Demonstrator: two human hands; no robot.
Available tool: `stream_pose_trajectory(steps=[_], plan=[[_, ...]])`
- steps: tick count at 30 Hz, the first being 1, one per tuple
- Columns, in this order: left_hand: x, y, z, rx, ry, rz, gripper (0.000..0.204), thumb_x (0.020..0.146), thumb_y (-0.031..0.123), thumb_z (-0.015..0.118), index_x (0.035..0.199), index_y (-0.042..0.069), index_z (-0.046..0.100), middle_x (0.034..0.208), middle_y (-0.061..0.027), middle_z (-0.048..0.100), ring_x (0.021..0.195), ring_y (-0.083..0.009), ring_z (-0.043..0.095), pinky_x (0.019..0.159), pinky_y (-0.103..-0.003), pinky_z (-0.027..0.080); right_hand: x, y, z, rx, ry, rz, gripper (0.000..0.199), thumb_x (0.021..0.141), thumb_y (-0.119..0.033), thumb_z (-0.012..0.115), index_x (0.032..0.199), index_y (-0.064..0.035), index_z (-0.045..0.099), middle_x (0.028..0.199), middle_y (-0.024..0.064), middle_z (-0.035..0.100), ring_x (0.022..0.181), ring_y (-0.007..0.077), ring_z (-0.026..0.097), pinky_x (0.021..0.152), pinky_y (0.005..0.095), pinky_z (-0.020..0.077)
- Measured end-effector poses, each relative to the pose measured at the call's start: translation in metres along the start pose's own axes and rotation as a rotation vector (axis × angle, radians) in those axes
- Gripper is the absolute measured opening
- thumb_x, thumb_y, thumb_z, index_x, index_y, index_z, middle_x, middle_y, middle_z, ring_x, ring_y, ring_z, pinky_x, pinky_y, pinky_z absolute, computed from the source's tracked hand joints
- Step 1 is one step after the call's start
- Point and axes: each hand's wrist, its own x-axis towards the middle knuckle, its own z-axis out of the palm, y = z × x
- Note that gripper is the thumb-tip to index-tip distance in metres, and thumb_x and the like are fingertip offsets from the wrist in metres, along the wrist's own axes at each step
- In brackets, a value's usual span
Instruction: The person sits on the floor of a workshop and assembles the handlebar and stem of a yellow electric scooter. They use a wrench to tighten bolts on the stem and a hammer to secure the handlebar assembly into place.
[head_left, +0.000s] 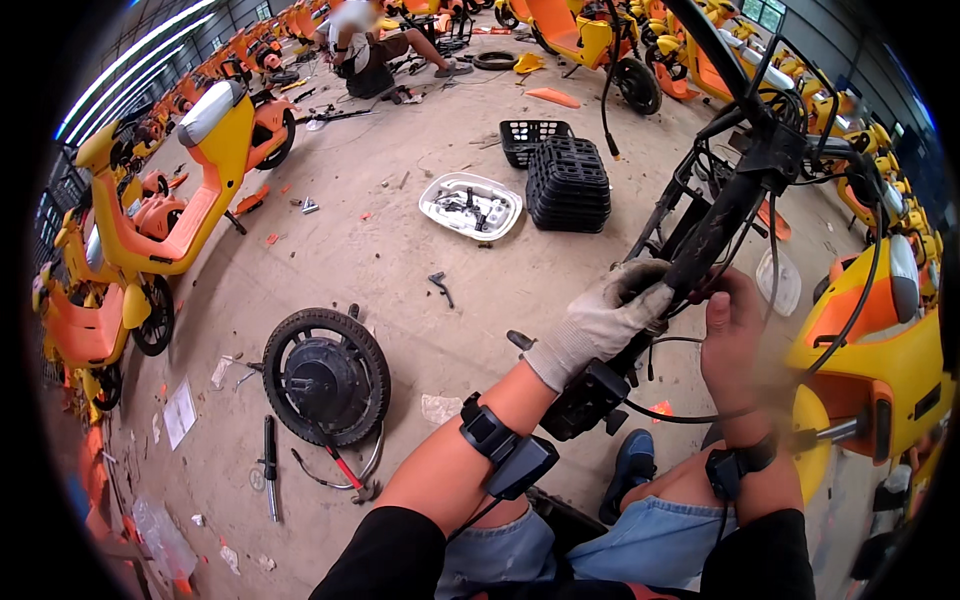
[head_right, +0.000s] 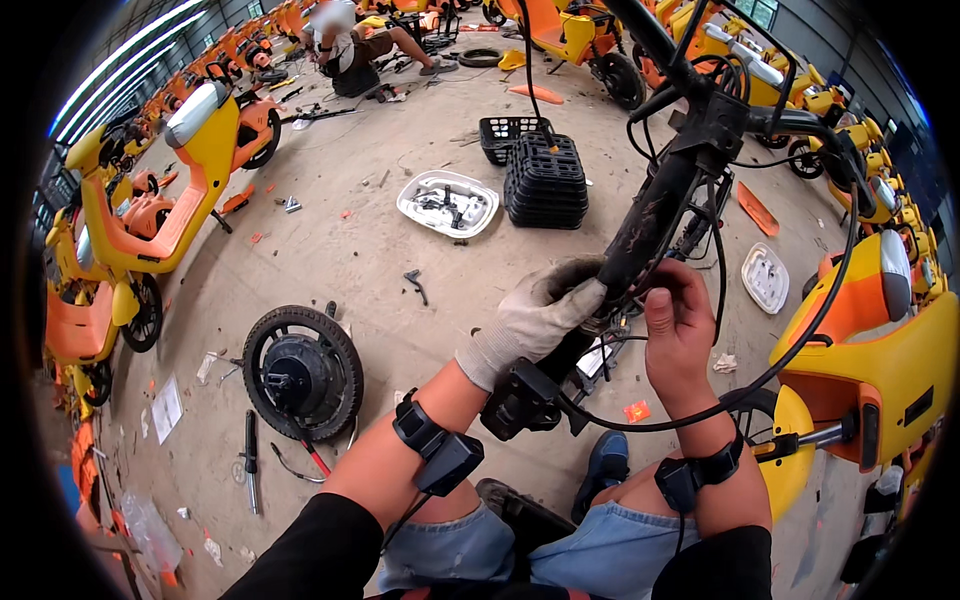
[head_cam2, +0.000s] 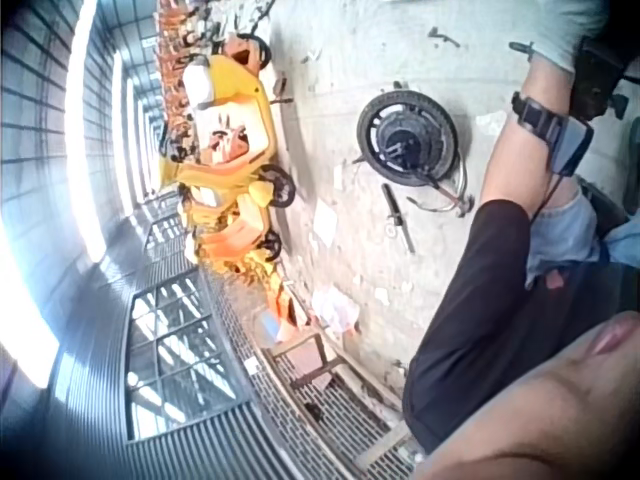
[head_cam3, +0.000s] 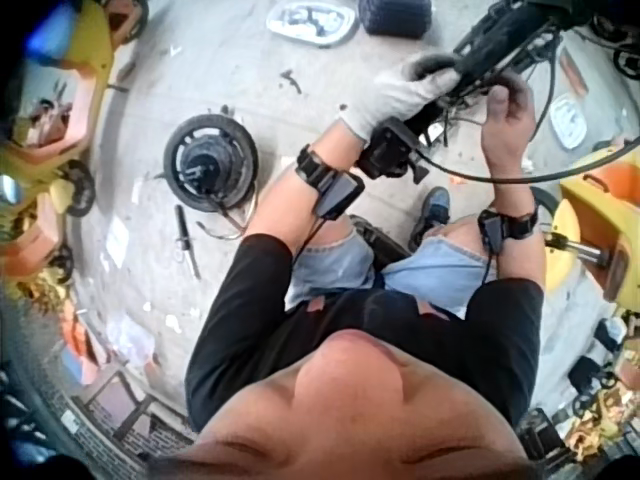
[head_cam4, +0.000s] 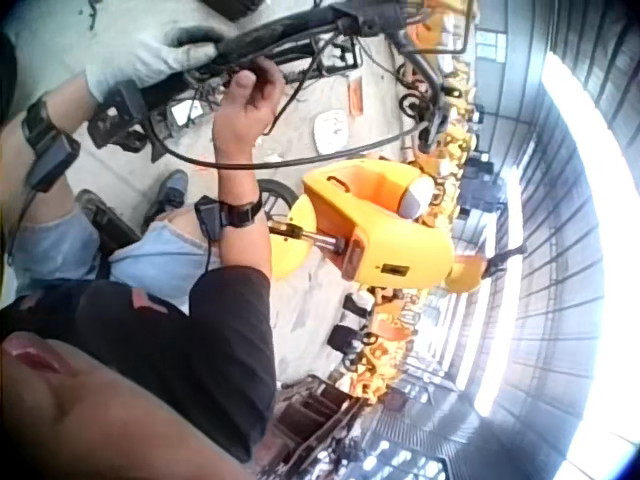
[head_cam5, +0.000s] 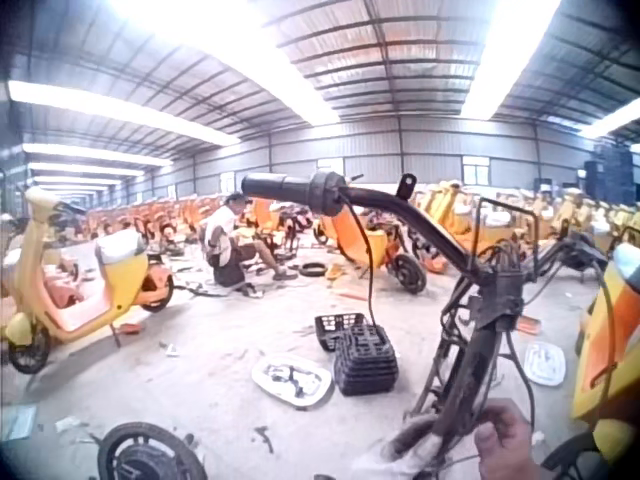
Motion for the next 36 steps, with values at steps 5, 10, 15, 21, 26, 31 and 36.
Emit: stream_pose_trajectory(steps=[5, 10, 15, 21, 26, 31, 36], plan=[[-0.008, -0.003, -0.007, 0.037, 0.006, -0.026, 0.051, 0.094, 0.032, 0.065, 0.128, -0.003, 0.053, 0.109, -0.0091, 0.063, 0.096, -0.0138, 0.060, 0.087, -0.028, 0.050, -0.006, 0.001, 0.004, -0.085, -0.006, -0.071, 0.031, 0.091, -0.018, 0.069, 0.113, -0.0031, 0.053, 0.099, 0.0021, 0.058, 0.092, 0.0110, 0.055, 0.086, 0.0254, 0.0447], [-0.010, -0.011, -0.007, -0.068, 0.002, -0.003, 0.043, 0.095, 0.027, 0.063, 0.126, -0.002, 0.054, 0.101, -0.0070, 0.064, 0.090, -0.0122, 0.061, 0.083, -0.027, 0.051, 0.001, -0.006, 0.015, -0.056, 0.056, 0.003, 0.025, 0.089, -0.012, 0.071, 0.105, -0.0040, 0.053, 0.097, 0.0015, 0.056, 0.088, 0.0093, 0.053, 0.082, 0.0239, 0.0441], [-0.012, -0.004, -0.003, 0.045, 0.076, -0.008, 0.039, 0.097, 0.027, 0.060, 0.124, 0.000, 0.058, 0.107, -0.0084, 0.066, 0.098, -0.0131, 0.061, 0.090, -0.028, 0.050, 0.009, -0.020, 0.019, -0.153, 0.112, -0.046, 0.024, 0.087, -0.014, 0.073, 0.099, -0.0028, 0.055, 0.086, 0.0005, 0.056, 0.077, 0.0079, 0.053, 0.072, 0.0232, 0.0455], [-0.013, -0.014, -0.006, 0.070, 0.134, -0.039, 0.045, 0.097, 0.029, 0.060, 0.128, -0.003, 0.054, 0.114, -0.0094, 0.064, 0.104, -0.0144, 0.060, 0.095, -0.029, 0.048, 0.014, -0.022, 0.004, -0.049, 0.152, 0.109, 0.023, 0.092, -0.021, 0.068, 0.099, -0.0029, 0.056, 0.082, 0.0000, 0.057, 0.072, 0.0079, 0.052, 0.066, 0.0234, 0.0446], [-0.011, -0.006, 0.003, 0.003, 0.035, -0.051, 0.060, 0.089, 0.034, 0.069, 0.131, -0.005, 0.050, 0.121, -0.0113, 0.060, 0.110, -0.0175, 0.058, 0.097, -0.031, 0.047, 0.017, -0.019, -0.016, -0.158, 0.188, 0.087, 0.021, 0.093, -0.019, 0.066, 0.100, -0.0017, 0.057, 0.083, 0.0008, 0.058, 0.072, 0.0079, 0.054, 0.066, 0.0233, 0.0449], [-0.010, 0.008, 0.011, 0.113, 0.037, -0.052, 0.068, 0.087, 0.041, 0.070, 0.133, -0.006, 0.049, 0.120, -0.0114, 0.060, 0.109, -0.0174, 0.058, 0.097, -0.032, 0.046, 0.007, -0.021, -0.007, 0.030, 0.094, 0.169, 0.024, 0.095, -0.018, 0.062, 0.111, -0.0015, 0.060, 0.097, 0.0065, 0.066, 0.082, 0.0114, 0.062, 0.072, 0.0256, 0.0480], [-0.009, 0.002, 0.004, 0.188, 0.039, 0.013, 0.053, 0.095, 0.030, 0.063, 0.133, -0.005, 0.050, 0.118, -0.0116, 0.062, 0.106, -0.0168, 0.060, 0.093, -0.031, 0.050, 0.002, -0.018, 0.002, -0.120, -0.010, 0.060, 0.045, 0.096, -0.027, 0.060, 0.132, -0.0031, 0.054, 0.124, 0.0130, 0.062, 0.102, 0.0196, 0.061, 0.085, 0.0310, 0.0483]])
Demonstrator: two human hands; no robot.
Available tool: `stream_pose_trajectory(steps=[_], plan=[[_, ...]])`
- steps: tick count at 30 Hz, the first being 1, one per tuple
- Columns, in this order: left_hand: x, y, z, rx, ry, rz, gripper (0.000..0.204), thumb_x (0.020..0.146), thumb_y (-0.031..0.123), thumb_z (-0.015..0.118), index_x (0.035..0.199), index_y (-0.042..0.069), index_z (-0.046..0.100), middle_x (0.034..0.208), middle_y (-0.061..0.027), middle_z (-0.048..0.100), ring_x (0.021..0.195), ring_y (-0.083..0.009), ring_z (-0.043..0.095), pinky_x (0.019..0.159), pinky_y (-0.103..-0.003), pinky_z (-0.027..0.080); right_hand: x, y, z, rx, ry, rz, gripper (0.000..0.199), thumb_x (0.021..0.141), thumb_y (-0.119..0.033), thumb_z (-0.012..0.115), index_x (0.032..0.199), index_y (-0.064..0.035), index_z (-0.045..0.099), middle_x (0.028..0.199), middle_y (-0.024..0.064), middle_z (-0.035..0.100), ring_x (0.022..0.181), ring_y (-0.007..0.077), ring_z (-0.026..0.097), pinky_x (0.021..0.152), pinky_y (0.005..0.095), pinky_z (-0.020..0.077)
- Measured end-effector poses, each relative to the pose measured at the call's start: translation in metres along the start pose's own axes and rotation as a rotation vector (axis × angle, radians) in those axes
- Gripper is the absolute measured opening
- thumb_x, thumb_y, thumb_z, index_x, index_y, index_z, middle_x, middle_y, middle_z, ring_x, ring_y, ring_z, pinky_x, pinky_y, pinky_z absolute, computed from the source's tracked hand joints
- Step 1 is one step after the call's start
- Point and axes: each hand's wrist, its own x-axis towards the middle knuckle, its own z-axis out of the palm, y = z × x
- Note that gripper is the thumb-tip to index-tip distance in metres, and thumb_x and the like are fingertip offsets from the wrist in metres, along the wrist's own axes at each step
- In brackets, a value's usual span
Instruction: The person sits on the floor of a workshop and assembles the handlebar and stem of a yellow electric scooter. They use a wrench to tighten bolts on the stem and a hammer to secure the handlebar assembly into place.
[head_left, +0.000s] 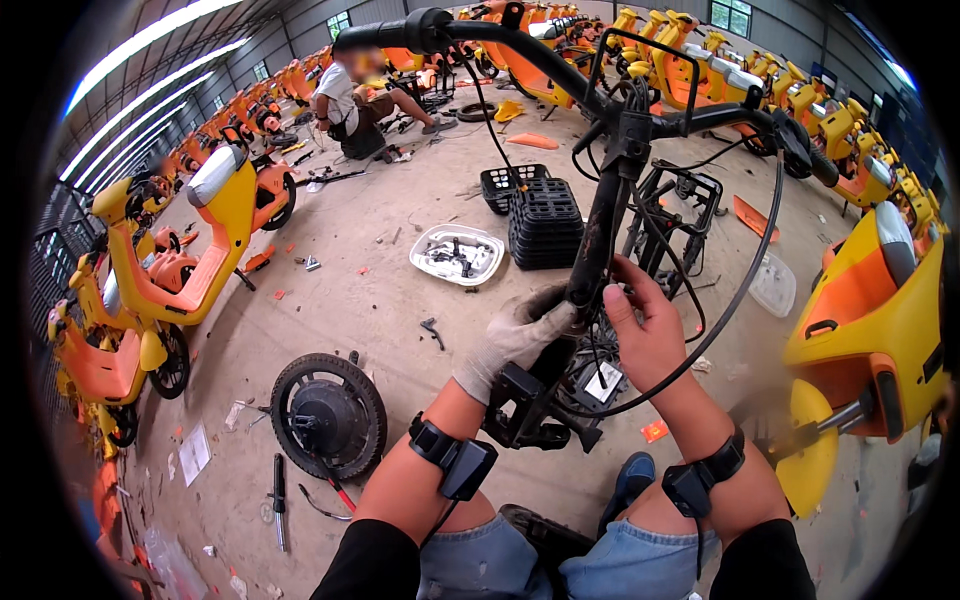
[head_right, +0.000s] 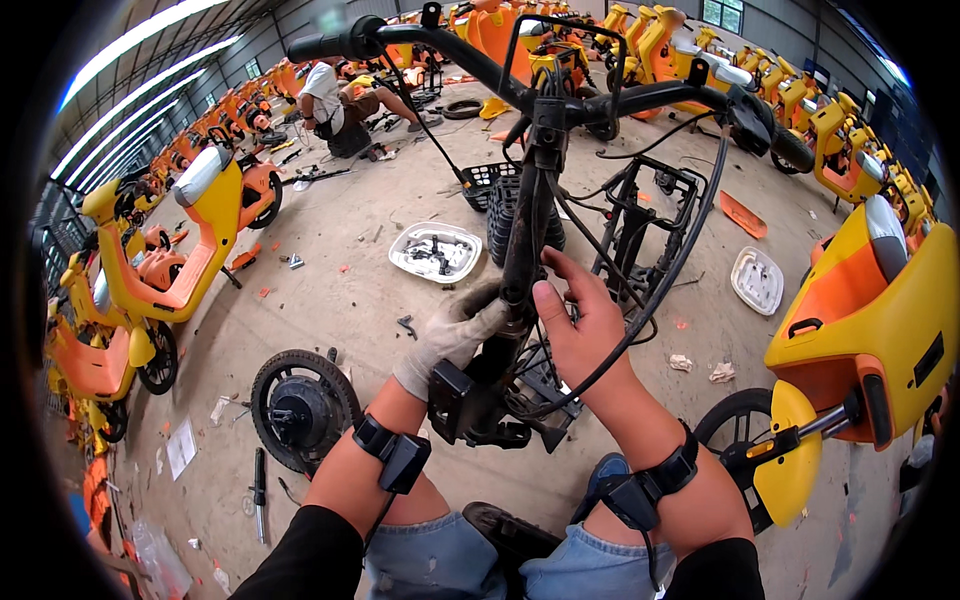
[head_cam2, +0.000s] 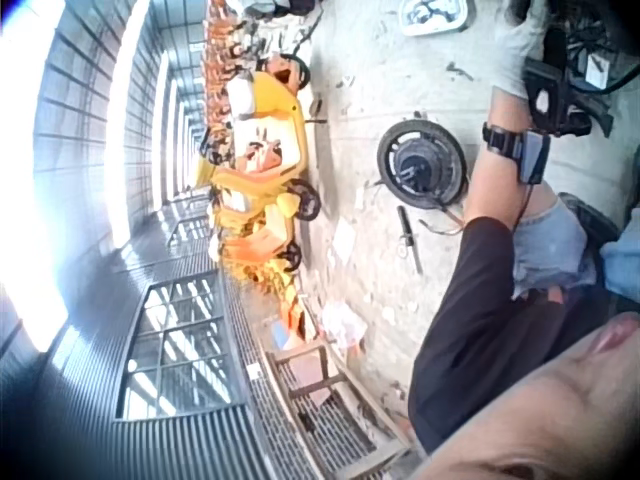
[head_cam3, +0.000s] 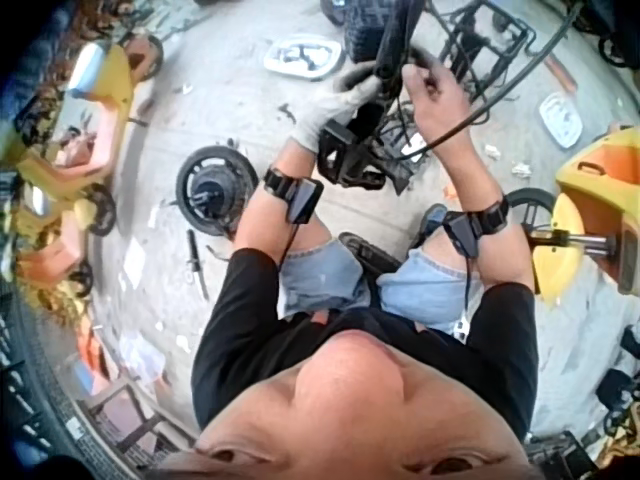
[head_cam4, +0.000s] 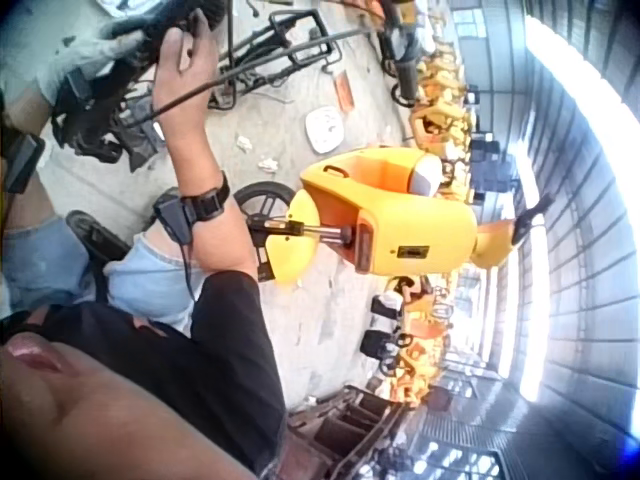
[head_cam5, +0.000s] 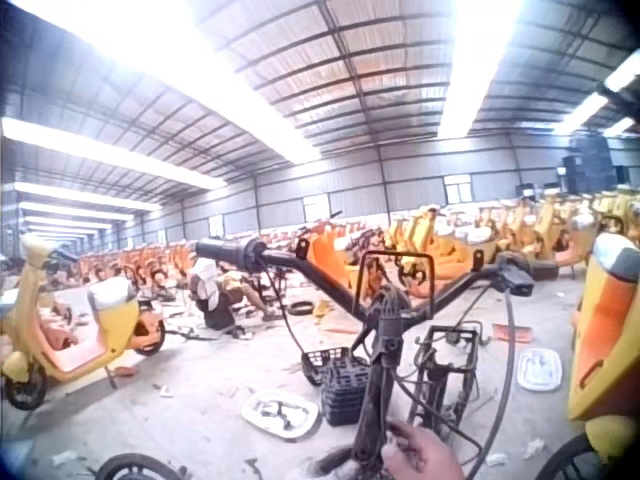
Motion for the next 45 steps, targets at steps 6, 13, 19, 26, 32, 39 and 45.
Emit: stream_pose_trajectory(steps=[6, 13, 19, 26, 32, 39, 45], plan=[[0.000, 0.010, 0.006, 0.152, -0.054, 0.022, 0.049, 0.096, 0.028, 0.061, 0.130, -0.006, 0.052, 0.111, -0.0122, 0.064, 0.098, -0.0140, 0.061, 0.088, -0.030, 0.051, 0.003, -0.005, 0.009, 0.146, 0.007, 0.055, 0.048, 0.098, -0.031, 0.058, 0.133, 0.0018, 0.049, 0.120, 0.0097, 0.063, 0.102, 0.0142, 0.058, 0.090, 0.0279, 0.0460], [-0.001, 0.011, 0.009, 0.161, -0.059, 0.008, 0.050, 0.096, 0.031, 0.060, 0.128, -0.007, 0.053, 0.107, -0.0127, 0.065, 0.095, -0.0137, 0.061, 0.086, -0.029, 0.050, 0.007, -0.010, 0.012, 0.286, -0.057, 0.030, 0.049, 0.101, -0.034, 0.053, 0.132, 0.0035, 0.050, 0.118, 0.0088, 0.063, 0.105, 0.0125, 0.057, 0.095, 0.0269, 0.0440], [0.002, 0.007, -0.001, 0.089, -0.066, 0.014, 0.055, 0.095, 0.035, 0.063, 0.131, -0.005, 0.051, 0.115, -0.0113, 0.062, 0.103, -0.0150, 0.058, 0.092, -0.030, 0.048, 0.011, -0.006, 0.019, 0.246, -0.039, 0.022, 0.047, 0.101, -0.032, 0.054, 0.132, 0.0040, 0.050, 0.116, 0.0077, 0.064, 0.104, 0.0124, 0.057, 0.094, 0.0267, 0.0441], [0.004, 0.005, -0.004, 0.134, -0.053, -0.030, 0.055, 0.093, 0.035, 0.066, 0.131, -0.003, 0.052, 0.116, -0.0099, 0.062, 0.103, -0.0152, 0.059, 0.092, -0.031, 0.049, 0.012, -0.004, 0.021, 0.202, -0.022, 0.017, 0.048, 0.102, -0.035, 0.050, 0.129, 0.0040, 0.051, 0.117, 0.0104, 0.065, 0.107, 0.0135, 0.058, 0.097, 0.0275, 0.0428], [0.003, 0.002, -0.001, 0.127, 0.030, 0.017, 0.049, 0.096, 0.033, 0.060, 0.129, -0.003, 0.054, 0.115, -0.0115, 0.064, 0.104, -0.0154, 0.060, 0.093, -0.029, 0.049, 0.006, -0.004, 0.018, 0.221, 0.073, 0.088, 0.047, 0.104, -0.036, 0.044, 0.131, 0.0019, 0.052, 0.113, 0.0059, 0.063, 0.102, 0.0114, 0.056, 0.090, 0.0248, 0.0439], [0.005, -0.012, -0.002, -0.035, 0.351, -0.002, 0.047, 0.104, 0.037, 0.042, 0.118, -0.004, 0.061, 0.103, -0.0131, 0.068, 0.097, -0.0185, 0.066, 0.086, -0.030, 0.052, 0.002, -0.004, 0.007, 0.240, 0.147, 0.046, 0.034, 0.105, -0.025, 0.042, 0.125, 0.0009, 0.052, 0.116, 0.0087, 0.062, 0.107, 0.0120, 0.054, 0.094, 0.0261, 0.0410], [-0.001, -0.009, -0.017, -0.249, 0.325, 0.080, 0.055, 0.104, 0.042, 0.035, 0.115, -0.006, 0.058, 0.092, -0.0159, 0.067, 0.088, -0.0249, 0.066, 0.084, -0.037, 0.051, -0.005, -0.012, -0.011, 0.352, 0.108, 0.231, 0.024, 0.100, -0.019, 0.050, 0.113, 0.0014, 0.054, 0.082, 0.0023, 0.057, 0.077, 0.0101, 0.055, 0.072, 0.0249, 0.0452]])
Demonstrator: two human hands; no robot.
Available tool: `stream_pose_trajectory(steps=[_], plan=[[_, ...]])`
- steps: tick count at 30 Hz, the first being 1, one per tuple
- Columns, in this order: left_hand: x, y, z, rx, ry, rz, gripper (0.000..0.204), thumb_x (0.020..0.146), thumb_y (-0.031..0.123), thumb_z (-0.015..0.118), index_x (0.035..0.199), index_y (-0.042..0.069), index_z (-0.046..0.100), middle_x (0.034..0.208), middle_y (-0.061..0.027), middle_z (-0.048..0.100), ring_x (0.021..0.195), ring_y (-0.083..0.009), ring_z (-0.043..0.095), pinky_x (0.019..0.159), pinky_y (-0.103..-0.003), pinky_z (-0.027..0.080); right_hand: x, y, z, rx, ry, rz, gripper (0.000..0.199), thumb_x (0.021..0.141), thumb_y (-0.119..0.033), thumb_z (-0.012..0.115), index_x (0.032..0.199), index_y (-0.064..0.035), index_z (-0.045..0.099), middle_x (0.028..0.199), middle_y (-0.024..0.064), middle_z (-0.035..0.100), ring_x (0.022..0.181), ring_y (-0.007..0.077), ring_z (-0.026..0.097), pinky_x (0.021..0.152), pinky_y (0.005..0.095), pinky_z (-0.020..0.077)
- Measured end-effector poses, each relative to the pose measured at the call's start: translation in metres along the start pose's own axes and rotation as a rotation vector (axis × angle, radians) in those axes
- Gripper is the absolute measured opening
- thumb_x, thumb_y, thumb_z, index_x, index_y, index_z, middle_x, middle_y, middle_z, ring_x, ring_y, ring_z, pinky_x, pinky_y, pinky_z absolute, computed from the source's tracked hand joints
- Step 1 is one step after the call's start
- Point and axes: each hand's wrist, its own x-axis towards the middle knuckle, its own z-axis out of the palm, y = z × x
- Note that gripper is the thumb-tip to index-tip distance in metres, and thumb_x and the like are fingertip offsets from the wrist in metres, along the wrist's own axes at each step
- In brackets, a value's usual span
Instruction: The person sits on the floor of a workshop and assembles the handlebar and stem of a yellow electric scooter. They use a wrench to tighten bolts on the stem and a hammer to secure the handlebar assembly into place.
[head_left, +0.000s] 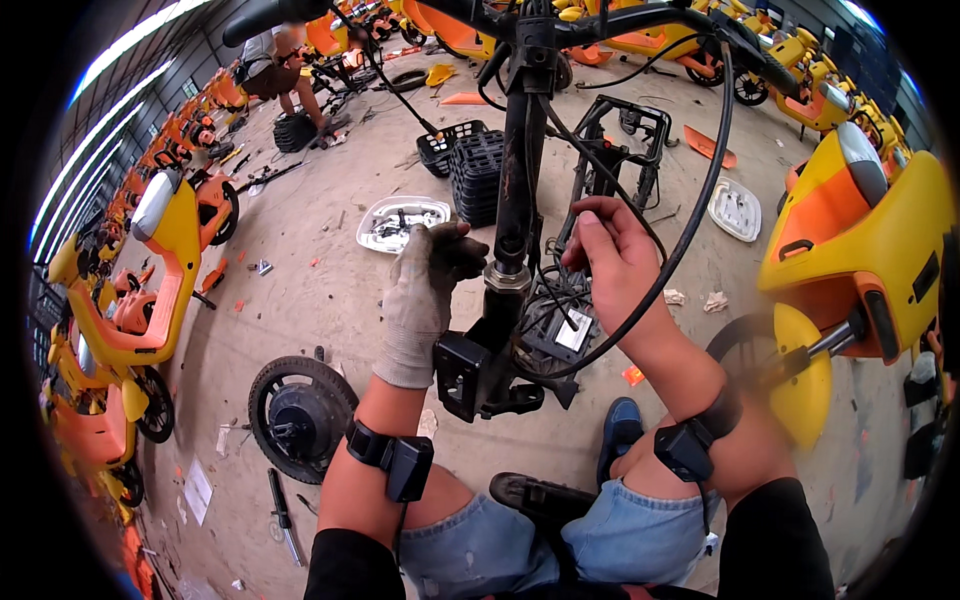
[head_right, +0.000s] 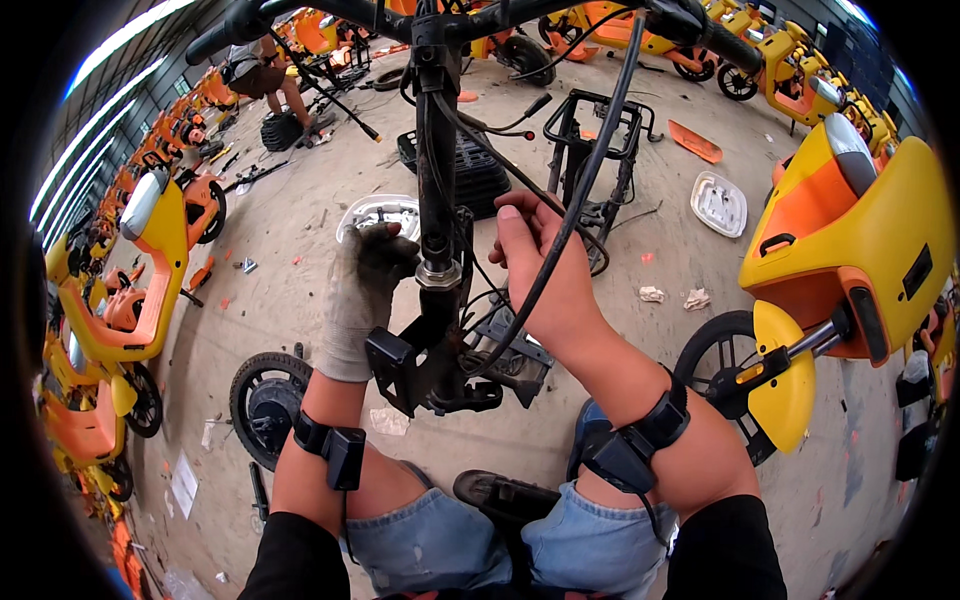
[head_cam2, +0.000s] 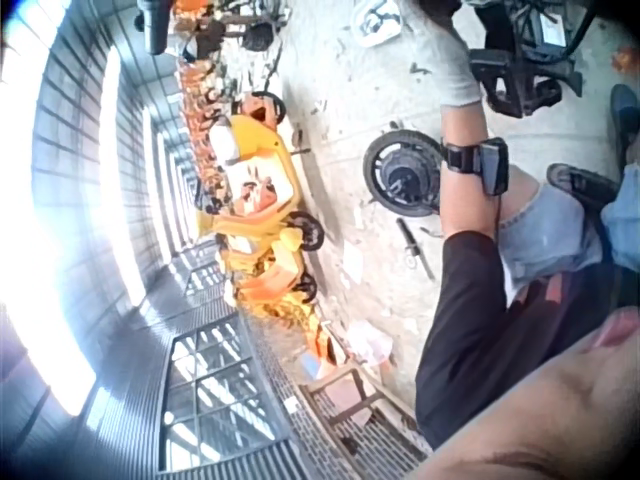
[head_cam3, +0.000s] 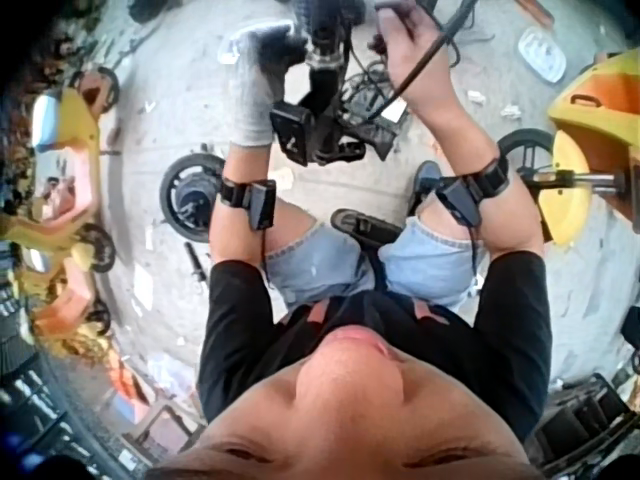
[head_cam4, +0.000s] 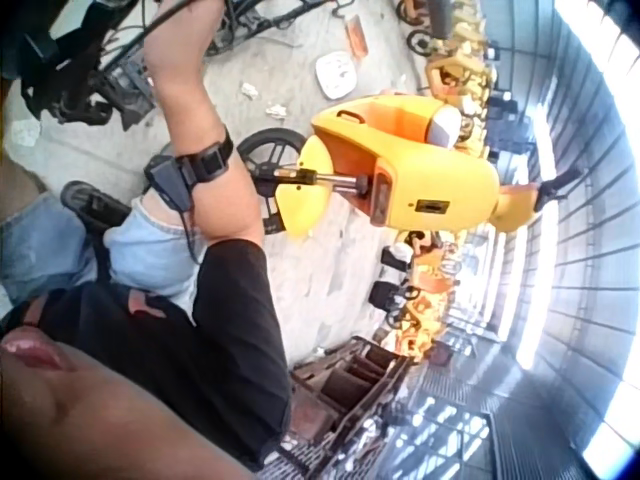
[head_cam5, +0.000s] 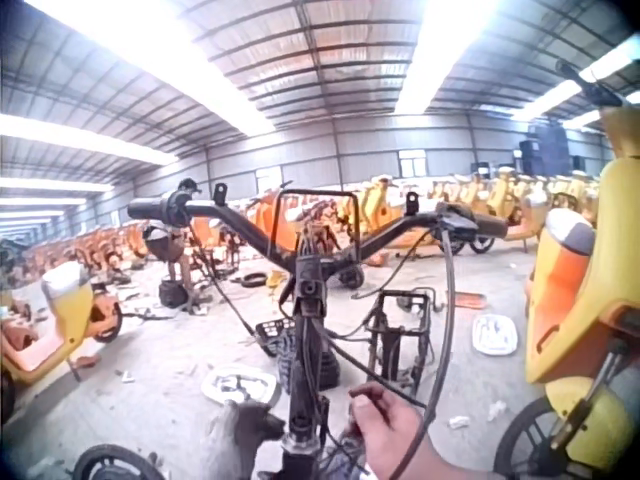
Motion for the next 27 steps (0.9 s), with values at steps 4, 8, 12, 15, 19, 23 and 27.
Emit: stream_pose_trajectory(steps=[4, 8, 12, 15, 19, 23, 27], plan=[[-0.005, 0.009, -0.003, 0.001, -0.153, -0.010, 0.065, 0.103, 0.051, 0.031, 0.127, -0.005, 0.051, 0.119, -0.0190, 0.061, 0.111, -0.0281, 0.059, 0.097, -0.042, 0.045, -0.007, -0.005, -0.009, 0.058, -0.020, 0.073, 0.024, 0.099, -0.020, 0.052, 0.110, 0.0010, 0.053, 0.079, 0.0007, 0.055, 0.071, 0.0090, 0.054, 0.065, 0.0245, 0.0447], [-0.038, 0.032, 0.017, 0.151, -0.209, -0.101, 0.073, 0.101, 0.058, 0.029, 0.137, -0.003, 0.044, 0.137, -0.0190, 0.051, 0.127, -0.0286, 0.049, 0.104, -0.043, 0.039, -0.014, -0.011, -0.018, 0.090, -0.065, 0.138, 0.024, 0.098, -0.018, 0.053, 0.113, 0.0004, 0.053, 0.084, 0.0014, 0.057, 0.073, 0.0091, 0.056, 0.067, 0.0234, 0.0460], [-0.050, 0.033, 0.012, 0.288, -0.205, -0.098, 0.074, 0.100, 0.060, 0.029, 0.139, -0.001, 0.042, 0.138, -0.0185, 0.052, 0.128, -0.0280, 0.049, 0.105, -0.041, 0.038, -0.019, -0.013, -0.026, 0.036, -0.115, 0.156, 0.026, 0.098, -0.018, 0.052, 0.118, -0.0007, 0.052, 0.087, 0.0022, 0.059, 0.076, 0.0090, 0.057, 0.071, 0.0242, 0.0461], [-0.051, 0.038, 0.009, 0.254, -0.217, -0.105, 0.073, 0.100, 0.059, 0.030, 0.138, -0.001, 0.043, 0.135, -0.0184, 0.055, 0.124, -0.0269, 0.051, 0.103, -0.039, 0.038, -0.019, -0.019, -0.022, 0.048, -0.110, 0.146, 0.022, 0.095, -0.014, 0.055, 0.111, 0.0015, 0.055, 0.084, 0.0007, 0.056, 0.074, 0.0083, 0.055, 0.067, 0.0230, 0.0450], [-0.053, 0.035, 0.025, 0.301, -0.093, -0.003, 0.063, 0.101, 0.050, 0.039, 0.135, -0.002, 0.045, 0.123, -0.0194, 0.059, 0.115, -0.0285, 0.056, 0.101, -0.040, 0.042, -0.017, -0.015, -0.014, -0.018, -0.097, 0.066, 0.023, 0.095, -0.015, 0.057, 0.112, 0.0004, 0.055, 0.082, 0.0003, 0.056, 0.074, 0.0069, 0.050, 0.065, 0.0235, 0.0418], [-0.051, 0.039, 0.036, 0.389, -0.098, -0.097, 0.049, 0.100, 0.028, 0.050, 0.139, -0.002, 0.042, 0.129, -0.0163, 0.056, 0.118, -0.0245, 0.055, 0.100, -0.037, 0.045, -0.017, 0.003, -0.008, -0.160, -0.018, -0.033, 0.029, 0.096, -0.018, 0.058, 0.118, 0.0007, 0.055, 0.099, 0.0067, 0.060, 0.087, 0.0114, 0.055, 0.077, 0.0269, 0.0465], [-0.048, 0.048, 0.035, 0.371, -0.268, -0.116, 0.045, 0.098, 0.020, 0.054, 0.136, -0.003, 0.047, 0.127, -0.0109, 0.058, 0.115, -0.0157, 0.055, 0.100, -0.029, 0.043, -0.008, 0.007, 0.002, -0.069, -0.048, -0.106, 0.034, 0.100, -0.022, 0.053, 0.123, 0.0035, 0.052, 0.114, 0.0100, 0.061, 0.105, 0.0143, 0.057, 0.094, 0.0277, 0.0435]])
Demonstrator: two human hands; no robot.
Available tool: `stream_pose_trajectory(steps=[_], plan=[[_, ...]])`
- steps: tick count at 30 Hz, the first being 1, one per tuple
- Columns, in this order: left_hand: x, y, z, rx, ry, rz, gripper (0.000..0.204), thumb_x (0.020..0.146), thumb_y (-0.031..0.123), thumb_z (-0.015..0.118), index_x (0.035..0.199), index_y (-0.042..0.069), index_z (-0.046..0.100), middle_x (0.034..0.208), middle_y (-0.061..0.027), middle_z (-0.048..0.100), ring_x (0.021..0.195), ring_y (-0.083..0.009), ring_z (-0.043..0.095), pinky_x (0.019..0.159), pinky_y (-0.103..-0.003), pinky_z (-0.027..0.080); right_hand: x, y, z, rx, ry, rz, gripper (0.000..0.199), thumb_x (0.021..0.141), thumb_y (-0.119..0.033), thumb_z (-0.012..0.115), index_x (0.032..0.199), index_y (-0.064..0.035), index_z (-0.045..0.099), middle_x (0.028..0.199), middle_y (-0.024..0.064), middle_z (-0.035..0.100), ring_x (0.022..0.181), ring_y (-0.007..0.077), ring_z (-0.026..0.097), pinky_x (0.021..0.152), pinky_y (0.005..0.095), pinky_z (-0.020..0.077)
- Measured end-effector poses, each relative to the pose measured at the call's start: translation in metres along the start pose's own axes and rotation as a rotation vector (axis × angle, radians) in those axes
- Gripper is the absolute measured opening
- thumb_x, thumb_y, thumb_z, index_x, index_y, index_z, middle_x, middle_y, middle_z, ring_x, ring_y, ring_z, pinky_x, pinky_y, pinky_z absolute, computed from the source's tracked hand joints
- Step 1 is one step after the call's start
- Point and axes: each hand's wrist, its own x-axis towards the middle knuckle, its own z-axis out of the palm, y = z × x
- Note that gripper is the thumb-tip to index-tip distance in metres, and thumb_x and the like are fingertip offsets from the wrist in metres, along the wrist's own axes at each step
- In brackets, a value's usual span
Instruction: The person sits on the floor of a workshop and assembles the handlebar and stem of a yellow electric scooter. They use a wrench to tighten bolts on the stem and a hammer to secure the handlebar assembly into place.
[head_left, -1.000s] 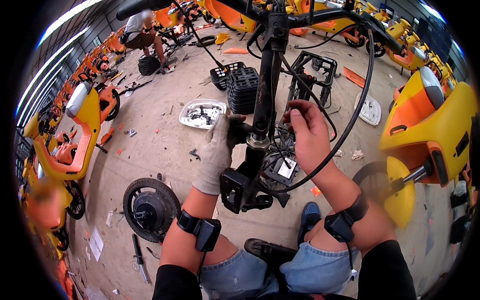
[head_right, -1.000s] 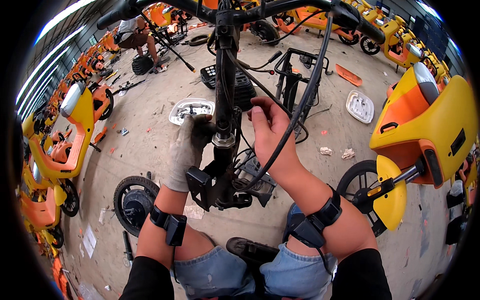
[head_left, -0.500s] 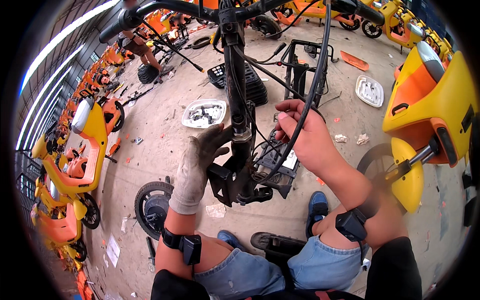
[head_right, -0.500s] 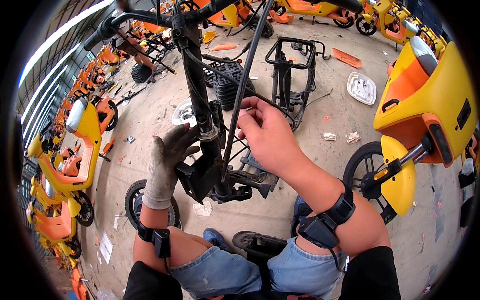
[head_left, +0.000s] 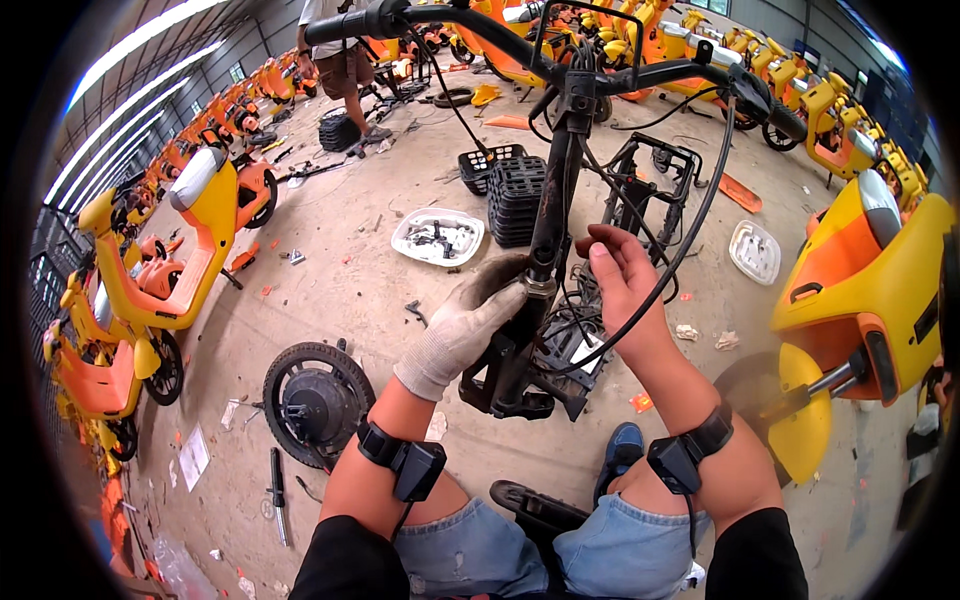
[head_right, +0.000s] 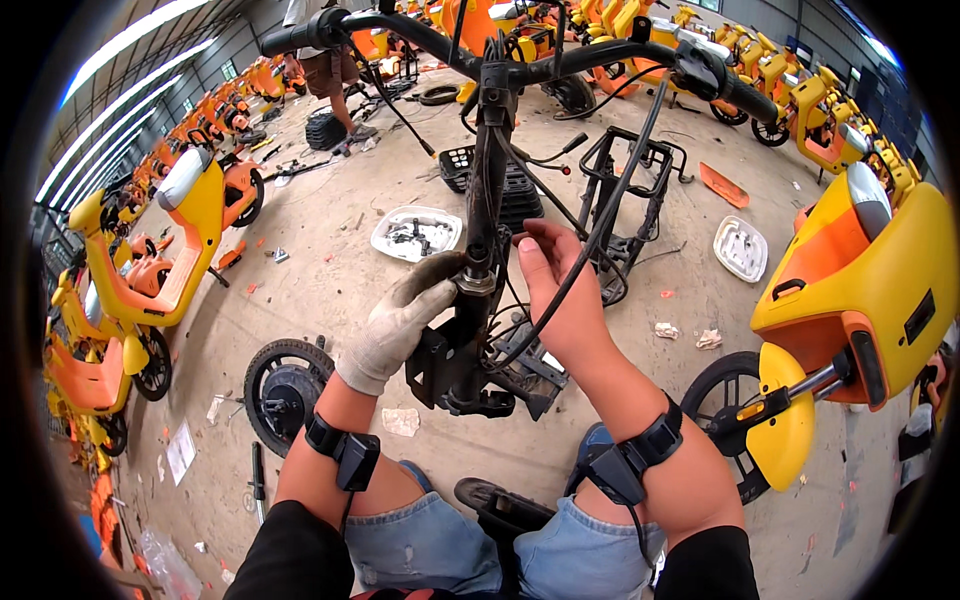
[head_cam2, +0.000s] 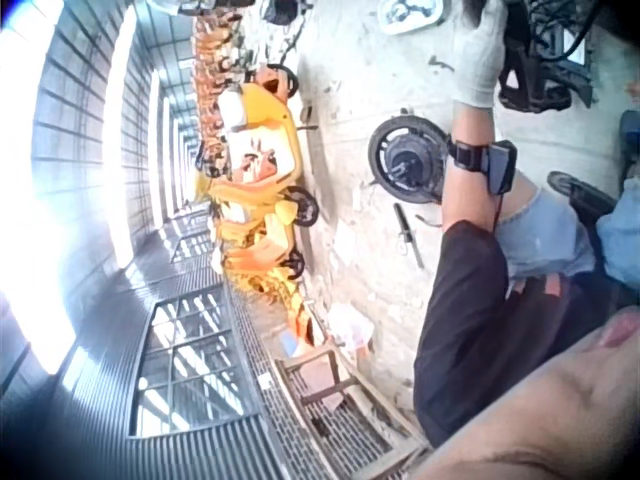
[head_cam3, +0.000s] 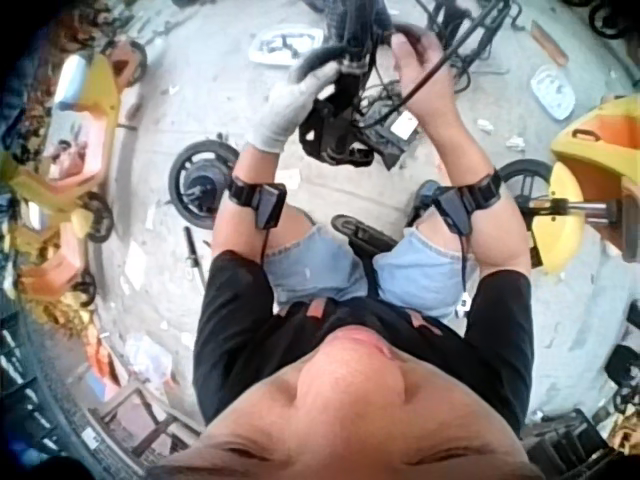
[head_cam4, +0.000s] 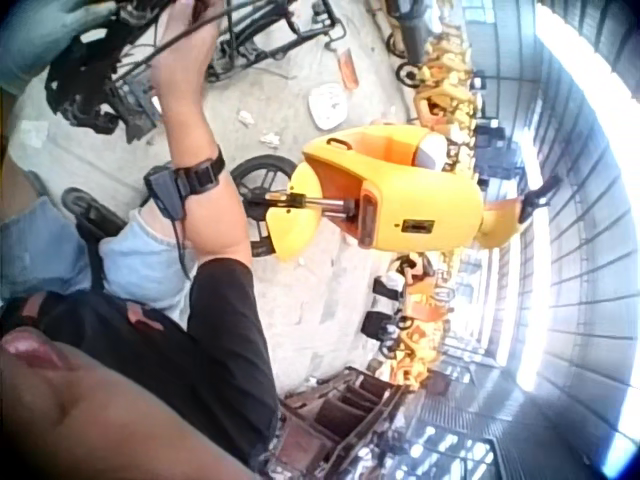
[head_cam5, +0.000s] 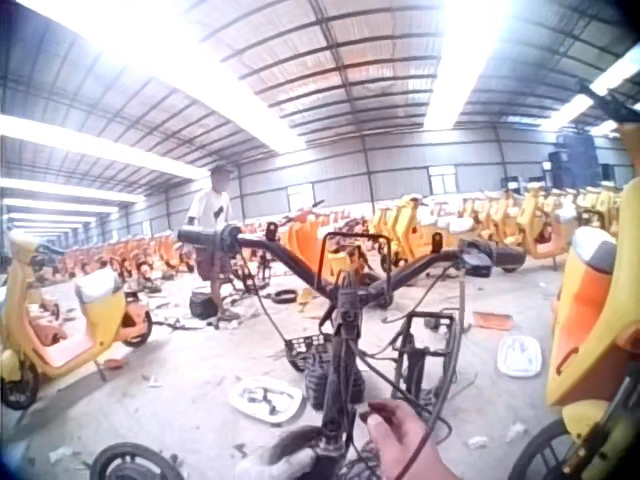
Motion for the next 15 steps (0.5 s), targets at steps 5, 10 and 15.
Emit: stream_pose_trajectory(steps=[5, 10, 15], plan=[[0.000, -0.002, -0.002, 0.035, -0.025, -0.012, 0.049, 0.097, 0.019, 0.055, 0.139, -0.004, 0.044, 0.129, -0.0113, 0.057, 0.118, -0.0173, 0.054, 0.103, -0.031, 0.042, 0.010, -0.004, 0.012, 0.012, -0.016, -0.132, 0.038, 0.102, -0.025, 0.050, 0.126, 0.0034, 0.050, 0.118, 0.0111, 0.061, 0.111, 0.0151, 0.055, 0.100, 0.0279, 0.0397], [0.003, -0.015, -0.009, 0.165, -0.034, 0.031, 0.049, 0.094, 0.017, 0.057, 0.137, -0.003, 0.047, 0.127, -0.0116, 0.059, 0.115, -0.0166, 0.056, 0.101, -0.030, 0.043, 0.027, -0.012, 0.022, 0.118, -0.015, -0.181, 0.042, 0.102, -0.024, 0.050, 0.132, 0.0052, 0.048, 0.118, 0.0104, 0.061, 0.108, 0.0151, 0.056, 0.098, 0.0280, 0.0415], [-0.009, 0.004, 0.001, 0.610, 0.158, -0.198, 0.058, 0.091, 0.041, 0.055, 0.136, 0.003, 0.050, 0.125, -0.0212, 0.061, 0.117, -0.0311, 0.059, 0.099, -0.037, 0.046, 0.049, -0.014, 0.035, 0.399, -0.066, -0.107, 0.036, 0.100, -0.022, 0.054, 0.128, 0.0007, 0.051, 0.113, 0.0096, 0.062, 0.101, 0.0193, 0.062, 0.091, 0.0309, 0.0491]])
